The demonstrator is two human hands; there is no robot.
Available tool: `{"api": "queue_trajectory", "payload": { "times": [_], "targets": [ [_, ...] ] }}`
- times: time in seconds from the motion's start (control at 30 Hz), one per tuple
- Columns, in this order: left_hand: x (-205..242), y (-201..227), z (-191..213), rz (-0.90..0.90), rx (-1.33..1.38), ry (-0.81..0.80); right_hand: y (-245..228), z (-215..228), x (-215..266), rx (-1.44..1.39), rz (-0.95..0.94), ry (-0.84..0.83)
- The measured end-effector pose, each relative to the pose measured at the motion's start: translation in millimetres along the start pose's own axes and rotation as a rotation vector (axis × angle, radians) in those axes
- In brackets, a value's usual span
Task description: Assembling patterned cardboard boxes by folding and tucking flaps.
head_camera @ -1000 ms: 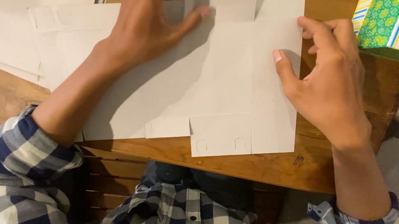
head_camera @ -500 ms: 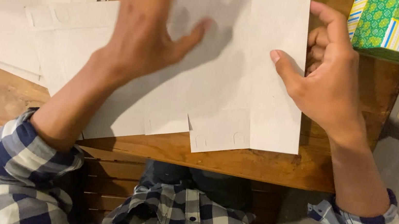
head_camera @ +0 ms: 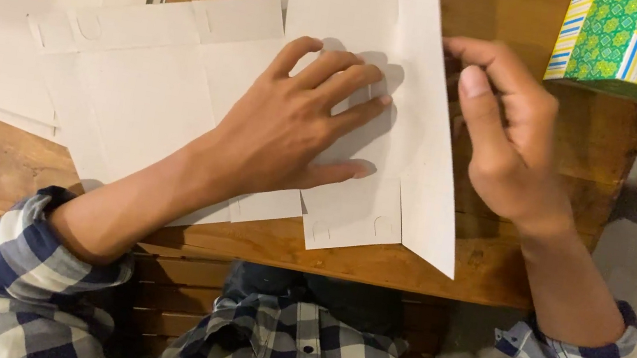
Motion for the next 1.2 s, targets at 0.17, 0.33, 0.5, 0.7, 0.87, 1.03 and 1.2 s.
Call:
{"api": "queue_trajectory", "payload": {
  "times": [0.17,0.33,0.5,0.7,0.87,1.03,1.2],
  "targets": [
    [2.0,3.1,-0.5,0.000,-0.068,0.009,3.7,-10.5,-1.5,0.039,0.184,-0.041],
    [4.6,5.6,-5.1,0.010,-0.141,-0.017,-3.2,-16.1,-1.0,0.135,0.235,-0.087],
    [4.2,4.2,-3.4,-0.002,-0.118,-0.018,-8.1,-21.0,-2.8,0.195,0.276,-0.150],
    [-5.1,-35.2,18.7,0.090,0.235,0.015,2.1,-26.4,2.0,0.365,0.340,-0.217],
    [-8.2,-39.8,31.2,0.258,0.076,0.227,16.2,-39.2,8.2,0.565,0.400,-0.234],
    [-8.2,-8.7,7.6,0.155,0.128,-0.312,14.4,-41.1,9.2,0.544,0.294,-0.341],
    [3.0,-4.6,-0.2,0.127,0.115,-0.257,16.5,-24.7,-1.2,0.447,0.327,-0.164]
  ]
}}
Point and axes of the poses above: each hand's wrist, its own x-axis away from the middle knuckle, its own z-axis out of the back of the hand, y = z × x, the point moved 3 cm from there along -x, towards the middle knuckle, and after that the axes turned 14 degrees about z, right-handed, at the moved point
